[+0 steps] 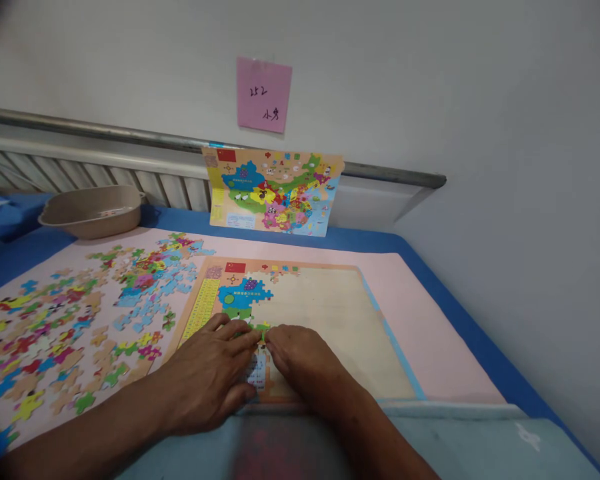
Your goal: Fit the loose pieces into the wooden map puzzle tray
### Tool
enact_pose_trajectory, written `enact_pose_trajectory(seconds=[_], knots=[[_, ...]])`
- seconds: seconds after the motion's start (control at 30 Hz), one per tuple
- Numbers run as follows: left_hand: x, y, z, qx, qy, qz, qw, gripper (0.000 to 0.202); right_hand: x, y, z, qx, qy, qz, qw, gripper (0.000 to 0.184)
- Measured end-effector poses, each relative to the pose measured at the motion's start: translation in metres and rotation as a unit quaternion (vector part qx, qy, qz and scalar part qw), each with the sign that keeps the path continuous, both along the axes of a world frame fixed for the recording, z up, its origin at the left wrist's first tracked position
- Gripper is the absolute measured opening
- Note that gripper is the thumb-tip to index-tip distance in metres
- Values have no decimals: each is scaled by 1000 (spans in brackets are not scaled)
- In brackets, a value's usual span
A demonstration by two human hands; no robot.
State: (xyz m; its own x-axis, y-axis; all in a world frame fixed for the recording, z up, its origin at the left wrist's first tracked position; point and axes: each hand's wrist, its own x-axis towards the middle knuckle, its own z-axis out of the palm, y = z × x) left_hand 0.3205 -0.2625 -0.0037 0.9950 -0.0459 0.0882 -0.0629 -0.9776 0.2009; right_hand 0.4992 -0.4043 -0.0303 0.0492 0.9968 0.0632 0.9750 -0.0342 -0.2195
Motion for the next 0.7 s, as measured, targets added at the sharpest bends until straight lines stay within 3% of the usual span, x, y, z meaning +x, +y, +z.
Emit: enact_pose_trajectory(seconds=[0.27,0.7], knots=[[1,1,1,2,3,1,1000,32,-3,-1,3,15,8,-10,1000,13],[1,-1,2,25,-4,-2,1000,34,1,-1,3,24,-51,40,998,21]])
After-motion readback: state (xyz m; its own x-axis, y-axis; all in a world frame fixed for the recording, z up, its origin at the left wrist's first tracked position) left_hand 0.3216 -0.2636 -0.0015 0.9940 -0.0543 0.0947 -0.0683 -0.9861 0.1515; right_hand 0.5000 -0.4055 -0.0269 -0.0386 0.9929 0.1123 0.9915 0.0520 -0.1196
